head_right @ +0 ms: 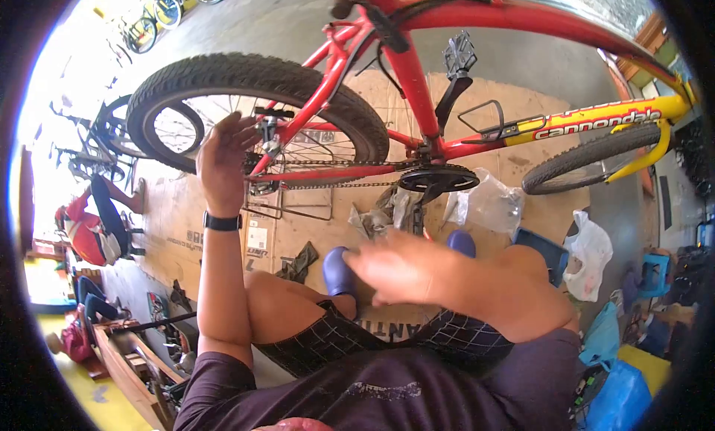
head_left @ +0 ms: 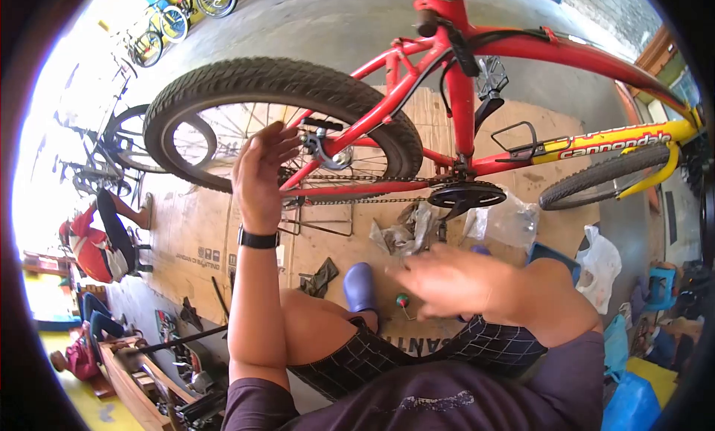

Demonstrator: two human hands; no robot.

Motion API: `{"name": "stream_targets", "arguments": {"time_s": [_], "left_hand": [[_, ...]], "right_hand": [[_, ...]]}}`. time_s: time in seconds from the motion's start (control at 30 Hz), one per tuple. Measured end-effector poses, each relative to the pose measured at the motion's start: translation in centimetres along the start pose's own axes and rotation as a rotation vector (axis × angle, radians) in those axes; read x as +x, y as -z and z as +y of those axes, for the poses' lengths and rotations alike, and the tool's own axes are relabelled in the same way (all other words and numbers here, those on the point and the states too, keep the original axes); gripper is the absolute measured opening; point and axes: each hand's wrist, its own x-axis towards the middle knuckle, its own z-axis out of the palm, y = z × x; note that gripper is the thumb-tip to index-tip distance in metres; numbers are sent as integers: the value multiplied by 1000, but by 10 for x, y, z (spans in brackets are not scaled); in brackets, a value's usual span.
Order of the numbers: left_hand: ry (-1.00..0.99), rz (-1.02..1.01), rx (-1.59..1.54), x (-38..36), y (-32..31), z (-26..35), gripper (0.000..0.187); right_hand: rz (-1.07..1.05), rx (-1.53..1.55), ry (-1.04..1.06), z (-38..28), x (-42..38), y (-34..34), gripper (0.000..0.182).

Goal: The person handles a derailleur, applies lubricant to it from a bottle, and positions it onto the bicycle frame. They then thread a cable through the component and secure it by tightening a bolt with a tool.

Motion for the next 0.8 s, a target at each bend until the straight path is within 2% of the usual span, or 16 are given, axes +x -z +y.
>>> {"name": "stream_targets", "arguments": {"time_s": [0.1,0.23,0.33,0.37,0.47,0.63,0.8], "left_hand": [[-22,-30,70,-5,6,4,47],[-83,-29,282,-12,5,6,49],[-160,-27,372,-10,14,-3,49],[-167,-23,395,-10,16,-5,50],[-208,27,385,-6,15,-13,52],[-213,27,261,6,19,-23,63],[-289,-35,295,9,11,-25,64]], "right_hand": [[217,-137,55,-11,-17,0,37],[359,-239,-27,-10,-34,7,23],[396,-315,-80,-2,-47,12,27],[374,-274,-91,1,-53,17,34],[403,-238,-85,12,-61,18,37],[290,-170,-122,28,-72,32,45],[239,-102,-136,40,-73,43,48]]}}
